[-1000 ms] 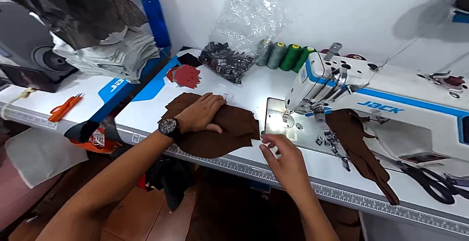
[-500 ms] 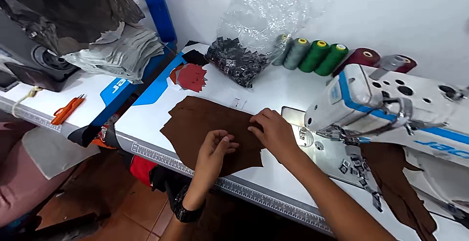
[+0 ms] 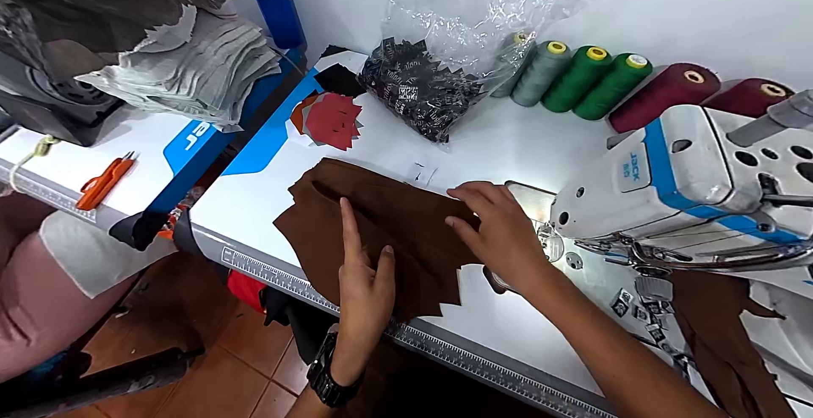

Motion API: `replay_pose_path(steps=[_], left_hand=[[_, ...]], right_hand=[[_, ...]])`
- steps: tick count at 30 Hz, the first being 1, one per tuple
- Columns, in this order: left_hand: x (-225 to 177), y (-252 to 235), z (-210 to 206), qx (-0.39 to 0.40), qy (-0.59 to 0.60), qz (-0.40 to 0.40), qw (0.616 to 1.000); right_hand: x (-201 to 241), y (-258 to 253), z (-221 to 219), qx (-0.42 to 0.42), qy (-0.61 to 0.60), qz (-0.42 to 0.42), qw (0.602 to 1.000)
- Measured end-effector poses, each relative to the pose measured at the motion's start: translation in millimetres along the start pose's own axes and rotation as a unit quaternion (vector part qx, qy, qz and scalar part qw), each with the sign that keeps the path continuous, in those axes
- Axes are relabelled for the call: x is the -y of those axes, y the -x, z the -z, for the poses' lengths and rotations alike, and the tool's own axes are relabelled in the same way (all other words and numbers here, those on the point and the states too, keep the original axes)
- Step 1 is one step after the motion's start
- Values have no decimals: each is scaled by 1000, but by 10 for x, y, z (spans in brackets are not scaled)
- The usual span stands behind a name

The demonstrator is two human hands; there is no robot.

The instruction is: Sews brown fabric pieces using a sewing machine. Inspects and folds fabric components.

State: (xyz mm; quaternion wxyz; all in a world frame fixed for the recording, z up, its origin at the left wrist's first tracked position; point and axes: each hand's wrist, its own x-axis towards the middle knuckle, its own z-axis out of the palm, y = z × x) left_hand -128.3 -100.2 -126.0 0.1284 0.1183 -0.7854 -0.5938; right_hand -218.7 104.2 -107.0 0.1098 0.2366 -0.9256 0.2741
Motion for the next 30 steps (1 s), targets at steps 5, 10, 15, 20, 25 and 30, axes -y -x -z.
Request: replay_pose_path(steps=[5, 10, 15, 20, 25, 30], left_hand=[[-11, 40, 128, 6, -22, -57, 998], [-238, 84, 578, 40, -147, -89, 984], [-183, -28, 617, 123, -199, -6, 972], [-16, -52, 431, 109, -188, 21, 976], [-16, -28, 458, 97, -143, 46, 984], [39, 16, 439, 59, -92, 4, 994]], right_hand=[[180, 154, -68, -34, -10, 54, 998], [280, 283, -269, 29, 14, 19, 999], [448, 324, -226, 9, -62, 51, 997], [567, 388, -196, 56, -107, 189, 975], [69, 48, -65, -20, -33, -7, 999], [-32, 24, -102, -15, -39, -58, 997]])
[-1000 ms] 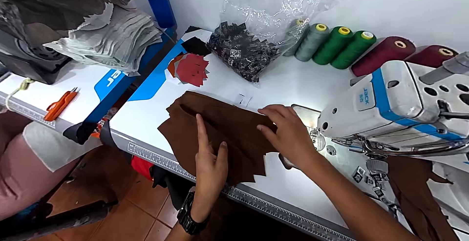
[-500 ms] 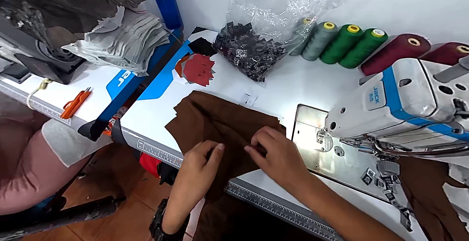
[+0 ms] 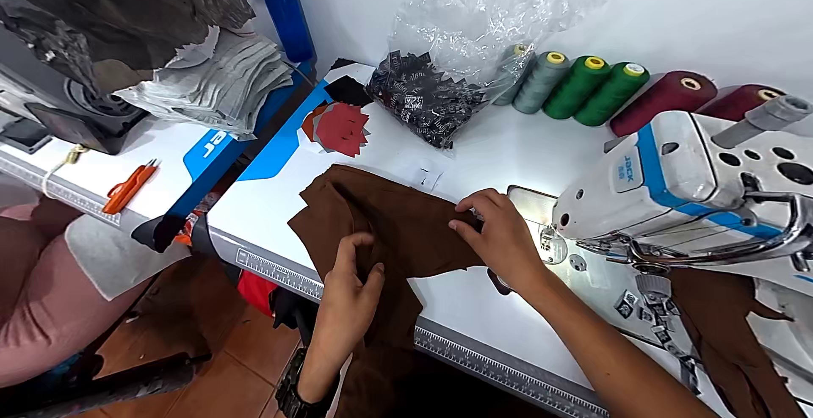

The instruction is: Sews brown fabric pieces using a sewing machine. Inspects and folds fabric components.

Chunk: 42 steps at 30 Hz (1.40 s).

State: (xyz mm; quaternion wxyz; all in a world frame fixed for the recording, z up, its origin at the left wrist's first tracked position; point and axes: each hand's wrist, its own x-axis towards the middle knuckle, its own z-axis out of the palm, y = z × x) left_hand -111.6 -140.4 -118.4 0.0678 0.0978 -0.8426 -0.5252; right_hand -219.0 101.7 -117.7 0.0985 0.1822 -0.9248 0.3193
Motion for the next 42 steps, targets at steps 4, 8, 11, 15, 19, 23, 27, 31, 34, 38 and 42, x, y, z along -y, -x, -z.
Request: replay_pose_path(steps=[4, 8, 11, 15, 19, 23, 27, 31, 34, 38, 42], left_hand=[[-7, 20, 9, 29, -49, -66, 996], [-22, 3, 0, 30, -64, -39, 997], [-56, -6, 13, 43, -15, 0, 999], [-46, -28, -3, 36, -2, 24, 999], [-33, -19, -1, 31, 24, 50, 998], [25, -2, -26, -2, 29, 6, 1000], [12, 1, -3, 19, -25, -34, 999], [24, -11, 4, 41, -86, -77, 992], [-3, -41, 10, 49, -69, -35, 996], [-51, -50, 17, 55, -12, 7, 998], [-49, -57, 8, 46, -14, 1, 999]], right_hand=[[37, 5, -16, -14, 10, 8, 1000], [154, 94, -8, -59, 31, 65, 996], [412, 330, -30, -37, 23, 157, 987], [771, 557, -72, 29, -17, 250, 968], [420, 193, 33, 13, -3, 113, 994], [58, -22, -22, -13, 9, 1, 1000], [59, 27, -85, -27, 26, 23, 999], [87, 3, -62, -26, 17, 22, 999], [201, 61, -34, -50, 10, 74, 996], [506, 322, -64, -68, 28, 177, 981], [708, 535, -164, -39, -17, 256, 966]])
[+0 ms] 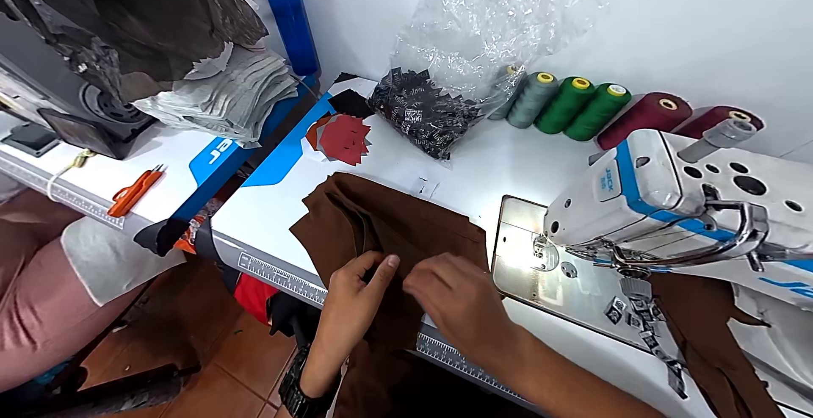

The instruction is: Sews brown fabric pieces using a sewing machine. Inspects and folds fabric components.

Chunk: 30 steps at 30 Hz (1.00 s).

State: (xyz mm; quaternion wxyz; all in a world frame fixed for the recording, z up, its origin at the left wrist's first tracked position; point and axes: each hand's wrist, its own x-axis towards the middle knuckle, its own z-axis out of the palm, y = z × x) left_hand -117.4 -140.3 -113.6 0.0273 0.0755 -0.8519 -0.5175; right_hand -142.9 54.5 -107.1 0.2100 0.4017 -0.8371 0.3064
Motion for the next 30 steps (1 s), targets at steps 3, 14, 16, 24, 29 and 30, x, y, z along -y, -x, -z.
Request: replay_pose_path(steps=[3, 14, 16, 24, 29, 30], left_hand=[[15, -13, -21, -3, -6, 13, 1000], [49, 65, -12, -19, -44, -55, 997], [70, 60, -15, -12, -62, -74, 995], [2, 16, 3, 0, -1, -2, 1000], [-13, 25, 7, -4, -7, 23, 1000], [-19, 29, 8, -6, -3, 25, 1000]], right_hand=[[-75, -33, 16, -3, -34, -16, 999], [-648, -62, 174, 5, 114, -246, 962], [-493, -65, 182, 0, 132, -204, 970], [215, -41, 130, 56, 4, -101, 993], [-615, -151, 172, 43, 57, -237, 969], [-725, -137, 151, 35, 59, -256, 964]])
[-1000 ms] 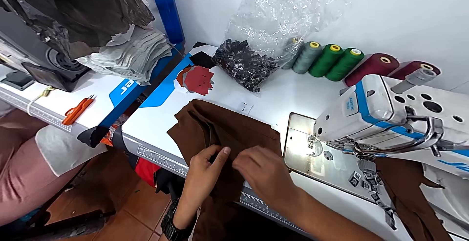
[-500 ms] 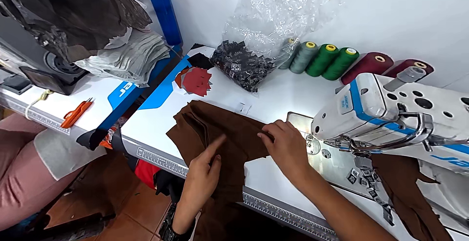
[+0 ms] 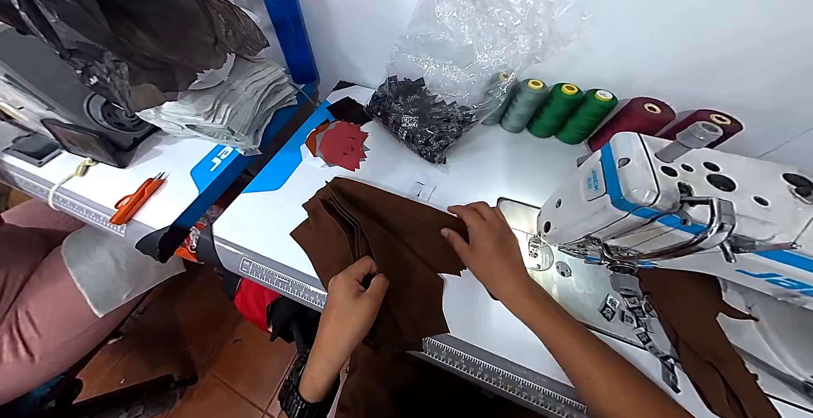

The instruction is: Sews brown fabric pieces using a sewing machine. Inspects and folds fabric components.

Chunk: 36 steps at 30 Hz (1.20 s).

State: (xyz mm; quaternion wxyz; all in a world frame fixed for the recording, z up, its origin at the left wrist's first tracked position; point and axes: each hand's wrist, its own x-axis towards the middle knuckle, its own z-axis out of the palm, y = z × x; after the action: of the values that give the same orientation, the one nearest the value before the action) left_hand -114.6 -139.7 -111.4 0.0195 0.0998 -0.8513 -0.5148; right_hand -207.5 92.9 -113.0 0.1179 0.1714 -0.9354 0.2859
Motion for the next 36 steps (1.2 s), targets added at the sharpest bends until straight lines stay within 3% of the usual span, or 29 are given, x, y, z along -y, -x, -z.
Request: replay_pose_path(steps=[11, 15, 20, 24, 28, 30, 32, 36], left_hand=[[12, 3, 7, 1, 17, 7, 1000], [3, -2, 12, -1, 18, 14, 1000], [19, 1, 3, -4, 29, 12, 999], [37, -2, -9, -13, 37, 1, 999], [24, -22, -36, -12, 40, 21, 999], [11, -21, -43, -10, 53, 35, 998], [18, 2, -7, -3, 73, 35, 997], [-189, 131, 422, -6, 157, 23, 987]], right_hand=[[-4, -43, -32, 7, -51, -45, 998], [37, -7, -47, -60, -7, 23, 998], [61, 48, -59, -71, -11, 59, 996], [458, 289, -39, 30, -110, 119, 986], [723, 460, -72, 107, -127, 204, 965], [646, 340, -40, 90, -134, 168, 972], [460, 109, 21, 61, -86, 68, 992], [241, -300, 39, 126, 11, -105, 986]])
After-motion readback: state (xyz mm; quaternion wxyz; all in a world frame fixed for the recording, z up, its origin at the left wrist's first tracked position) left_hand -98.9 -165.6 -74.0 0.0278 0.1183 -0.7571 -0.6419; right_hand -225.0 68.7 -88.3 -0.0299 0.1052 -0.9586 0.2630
